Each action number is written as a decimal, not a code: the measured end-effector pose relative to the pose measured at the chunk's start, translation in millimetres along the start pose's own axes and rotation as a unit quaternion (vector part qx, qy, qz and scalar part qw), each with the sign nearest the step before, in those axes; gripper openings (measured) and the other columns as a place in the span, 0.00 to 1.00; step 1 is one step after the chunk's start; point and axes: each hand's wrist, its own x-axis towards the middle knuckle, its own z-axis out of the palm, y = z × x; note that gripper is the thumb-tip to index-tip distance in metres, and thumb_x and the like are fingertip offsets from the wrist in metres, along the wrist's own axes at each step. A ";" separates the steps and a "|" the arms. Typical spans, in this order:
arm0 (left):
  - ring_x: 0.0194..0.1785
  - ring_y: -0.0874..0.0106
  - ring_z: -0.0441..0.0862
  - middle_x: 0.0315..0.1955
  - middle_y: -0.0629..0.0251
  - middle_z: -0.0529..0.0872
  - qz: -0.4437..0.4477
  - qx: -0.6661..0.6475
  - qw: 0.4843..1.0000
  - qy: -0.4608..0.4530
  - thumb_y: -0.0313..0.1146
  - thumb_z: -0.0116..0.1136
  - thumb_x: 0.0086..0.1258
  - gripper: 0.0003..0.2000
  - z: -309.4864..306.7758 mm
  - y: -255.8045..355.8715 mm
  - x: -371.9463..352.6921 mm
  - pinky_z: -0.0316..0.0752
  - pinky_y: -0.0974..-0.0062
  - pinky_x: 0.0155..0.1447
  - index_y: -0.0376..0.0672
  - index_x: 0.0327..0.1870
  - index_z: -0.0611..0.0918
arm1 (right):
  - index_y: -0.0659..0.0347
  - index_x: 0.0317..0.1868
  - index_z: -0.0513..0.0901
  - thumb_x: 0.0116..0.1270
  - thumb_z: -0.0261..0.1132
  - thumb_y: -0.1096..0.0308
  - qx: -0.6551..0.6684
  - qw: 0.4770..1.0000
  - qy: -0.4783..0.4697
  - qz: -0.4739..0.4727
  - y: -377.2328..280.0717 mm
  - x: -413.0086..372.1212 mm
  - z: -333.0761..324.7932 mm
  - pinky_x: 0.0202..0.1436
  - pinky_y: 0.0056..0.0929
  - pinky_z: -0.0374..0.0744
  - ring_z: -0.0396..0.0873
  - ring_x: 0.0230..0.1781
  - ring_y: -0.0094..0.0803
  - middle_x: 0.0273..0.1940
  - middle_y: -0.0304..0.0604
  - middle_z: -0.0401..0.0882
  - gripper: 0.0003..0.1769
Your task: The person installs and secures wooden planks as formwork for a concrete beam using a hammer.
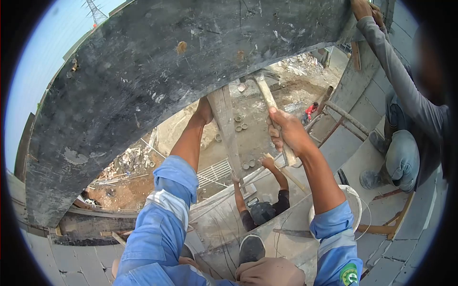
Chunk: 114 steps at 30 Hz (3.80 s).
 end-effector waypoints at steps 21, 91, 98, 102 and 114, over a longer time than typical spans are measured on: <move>0.28 0.63 0.81 0.23 0.60 0.80 0.257 0.459 0.848 -0.070 0.42 0.43 0.77 0.12 -21.6 -9.5 7.9 0.78 0.60 0.37 0.45 0.39 0.76 | 0.60 0.39 0.70 0.77 0.53 0.49 0.157 0.987 0.009 -0.020 -8.3 5.4 12.1 0.12 0.18 0.62 0.60 0.11 0.18 0.18 0.29 0.61 0.20; 0.57 0.70 0.76 0.55 0.68 0.77 -0.028 0.070 0.989 -0.131 0.43 0.41 0.80 0.17 -47.8 -9.0 10.8 0.73 0.66 0.60 0.49 0.64 0.74 | 0.56 0.37 0.69 0.77 0.53 0.49 0.042 0.996 -0.074 0.007 18.2 2.6 34.9 0.13 0.20 0.66 0.61 0.12 0.18 0.19 0.29 0.62 0.19; 0.26 0.65 0.76 0.20 0.64 0.77 -0.062 -0.021 0.998 0.008 0.57 0.44 0.72 0.23 -25.2 0.2 -3.9 0.74 0.62 0.41 0.47 0.28 0.78 | 0.55 0.36 0.68 0.76 0.54 0.48 0.393 0.895 0.182 -0.111 28.1 23.9 10.6 0.12 0.20 0.65 0.61 0.10 0.17 0.18 0.28 0.61 0.19; 0.61 0.65 0.74 0.58 0.68 0.75 -0.060 0.033 0.996 -0.062 0.61 0.41 0.75 0.28 -48.6 -0.5 14.3 0.72 0.57 0.62 0.51 0.65 0.72 | 0.56 0.38 0.69 0.75 0.55 0.47 0.091 0.994 -0.065 0.004 10.9 0.3 41.6 0.12 0.20 0.65 0.62 0.12 0.17 0.19 0.29 0.63 0.19; 0.60 0.67 0.73 0.59 0.69 0.75 -0.054 0.059 0.994 -0.076 0.65 0.36 0.74 0.31 -45.1 -3.0 4.0 0.71 0.60 0.62 0.53 0.66 0.72 | 0.59 0.39 0.69 0.76 0.55 0.50 0.043 0.997 -0.064 0.007 29.8 -3.0 48.2 0.14 0.24 0.67 0.65 0.13 0.20 0.20 0.31 0.65 0.19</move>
